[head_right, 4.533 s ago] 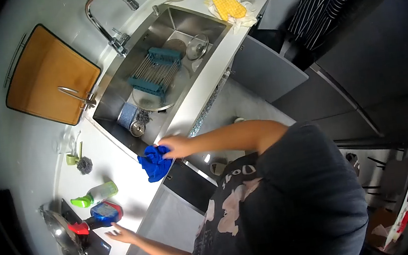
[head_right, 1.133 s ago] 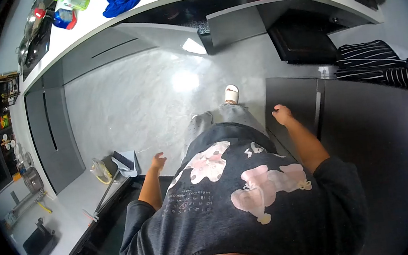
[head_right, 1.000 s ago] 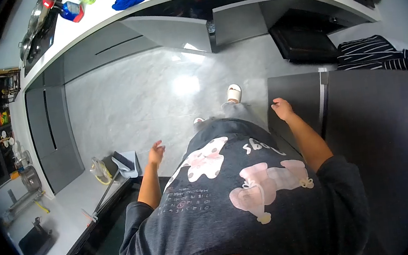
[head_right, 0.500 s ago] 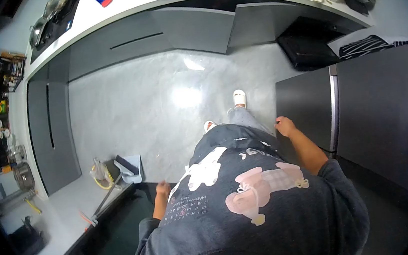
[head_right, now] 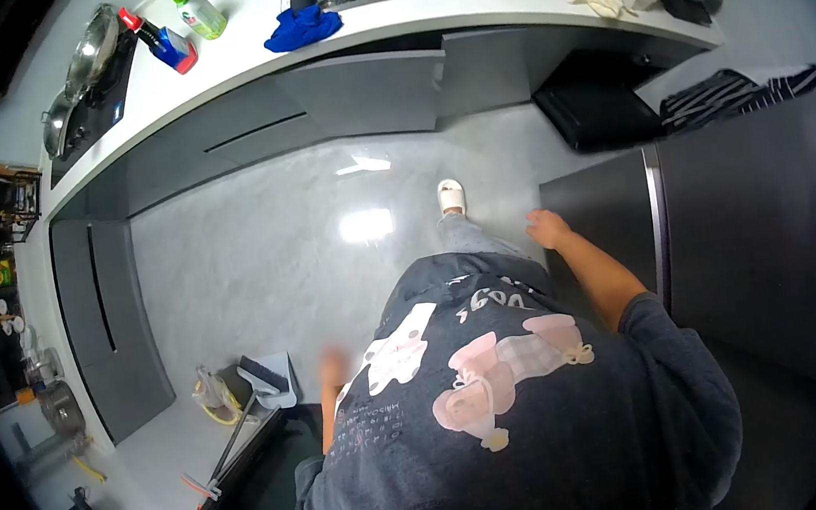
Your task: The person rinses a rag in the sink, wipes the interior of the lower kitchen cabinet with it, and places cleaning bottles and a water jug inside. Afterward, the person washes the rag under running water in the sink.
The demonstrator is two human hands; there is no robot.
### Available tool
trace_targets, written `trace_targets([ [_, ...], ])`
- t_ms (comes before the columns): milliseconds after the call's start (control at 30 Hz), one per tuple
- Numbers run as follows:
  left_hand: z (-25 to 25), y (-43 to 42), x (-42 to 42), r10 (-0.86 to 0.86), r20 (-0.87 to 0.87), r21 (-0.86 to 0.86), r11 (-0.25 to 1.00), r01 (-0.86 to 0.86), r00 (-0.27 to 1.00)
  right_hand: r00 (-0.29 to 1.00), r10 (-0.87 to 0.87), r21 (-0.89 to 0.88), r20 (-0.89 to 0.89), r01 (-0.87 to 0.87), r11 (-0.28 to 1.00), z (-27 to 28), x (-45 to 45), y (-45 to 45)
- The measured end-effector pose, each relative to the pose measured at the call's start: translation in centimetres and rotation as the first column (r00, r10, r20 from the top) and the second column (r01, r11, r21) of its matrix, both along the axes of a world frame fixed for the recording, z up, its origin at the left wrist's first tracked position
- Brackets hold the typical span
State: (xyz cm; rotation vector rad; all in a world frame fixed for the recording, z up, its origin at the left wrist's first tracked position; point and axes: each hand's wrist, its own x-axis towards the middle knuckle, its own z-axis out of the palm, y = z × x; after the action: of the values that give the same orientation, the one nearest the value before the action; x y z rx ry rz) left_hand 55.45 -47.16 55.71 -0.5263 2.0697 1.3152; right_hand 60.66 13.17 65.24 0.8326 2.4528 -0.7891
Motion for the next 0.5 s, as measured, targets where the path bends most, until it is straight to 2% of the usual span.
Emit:
trace_targets([
  [100,2.5,5.5,-4.8,-0.025,-0.070,-0.014,1.000,0.024,0.997,1.000,-0.004,-0.038,-0.021,0.003,0.999,-0.2,-4.2,3.2],
  [133,6.3,9.0,-6.9,0.022,-0.040,-0.015,1.000,-0.023,0.999,0.999,0.010,-0.036,-0.035,-0.011,0.999,-0.4,-5.4,4.4],
  [200,8.1,12.4,-10.6,0.072,-0.023,-0.022,0.997,-0.072,0.997,0.998,-0.036,-0.066,-0.052,0.032,0.997,-0.4,-7.8,7.0],
  [233,7.6,13.8,-12.9,-0.057,-0.151,-0.047,0.998,0.050,0.987,0.994,-0.095,-0.090,-0.058,0.090,0.992,-0.3,-9.1,8.4],
  [300,8.0,17.2,-17.6,-0.204,-0.278,-0.085,0.979,0.188,0.939,0.989,-0.134,-0.091,-0.063,0.128,0.988,-0.1,-11.2,10.8],
  [367,13.5,24.2,-24.2,-0.041,-0.160,-0.029,0.999,0.037,0.986,0.983,-0.177,-0.087,-0.056,0.172,0.981,0.4,-12.7,13.1],
  [433,14.0,28.2,-29.9,-0.074,-0.182,0.064,0.994,0.087,0.980,0.980,-0.179,-0.094,-0.090,0.170,0.981,1.4,-14.3,14.8],
  [500,15.2,32.4,-34.6,-0.172,-0.421,-0.010,0.983,0.185,0.890,0.977,-0.192,-0.103,-0.096,0.183,0.978,2.0,-15.5,16.2],
])
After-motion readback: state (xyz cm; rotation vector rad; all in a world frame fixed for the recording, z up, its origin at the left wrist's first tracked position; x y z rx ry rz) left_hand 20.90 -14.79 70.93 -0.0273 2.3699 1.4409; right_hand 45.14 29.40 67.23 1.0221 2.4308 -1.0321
